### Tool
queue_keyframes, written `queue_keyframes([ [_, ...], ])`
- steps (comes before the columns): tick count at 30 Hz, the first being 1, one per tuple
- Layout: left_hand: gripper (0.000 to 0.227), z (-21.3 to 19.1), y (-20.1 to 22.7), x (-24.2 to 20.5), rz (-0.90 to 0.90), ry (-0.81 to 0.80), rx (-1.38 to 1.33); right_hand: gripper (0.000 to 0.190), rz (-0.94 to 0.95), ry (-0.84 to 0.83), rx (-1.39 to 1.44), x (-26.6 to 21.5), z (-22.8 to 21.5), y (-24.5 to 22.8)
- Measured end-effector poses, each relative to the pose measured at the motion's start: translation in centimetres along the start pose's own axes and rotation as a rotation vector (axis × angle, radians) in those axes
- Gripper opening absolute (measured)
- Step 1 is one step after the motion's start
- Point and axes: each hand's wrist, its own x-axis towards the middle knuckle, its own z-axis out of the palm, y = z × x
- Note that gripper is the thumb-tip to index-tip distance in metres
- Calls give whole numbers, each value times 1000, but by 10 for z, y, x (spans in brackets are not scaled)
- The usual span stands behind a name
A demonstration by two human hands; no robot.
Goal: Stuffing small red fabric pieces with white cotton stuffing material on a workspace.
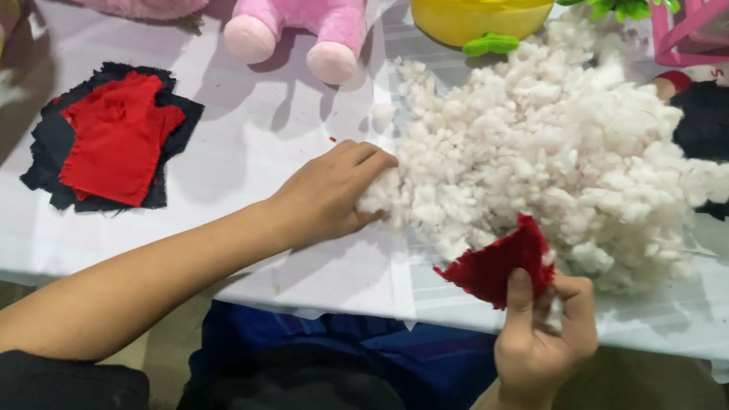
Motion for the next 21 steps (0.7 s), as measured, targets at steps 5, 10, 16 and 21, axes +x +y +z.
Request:
queue_keyframes([
  [5, 66, -3, -13, 10, 66, -32, -78, 27, 115, -163, 69, 1, -6, 0],
  [10, 55, -31, -30, 24, -45, 179, -153, 21, 125, -311, 48, 2, -2, 7],
  [16, 42, -41, -34, 16, -108, 292, -134, 30, 240, -365, -54, 6, 6, 22],
  [21, 65, -62, -13, 9, -18, 191, -2, 38, 192, -232, 0, 0, 7, 32],
])
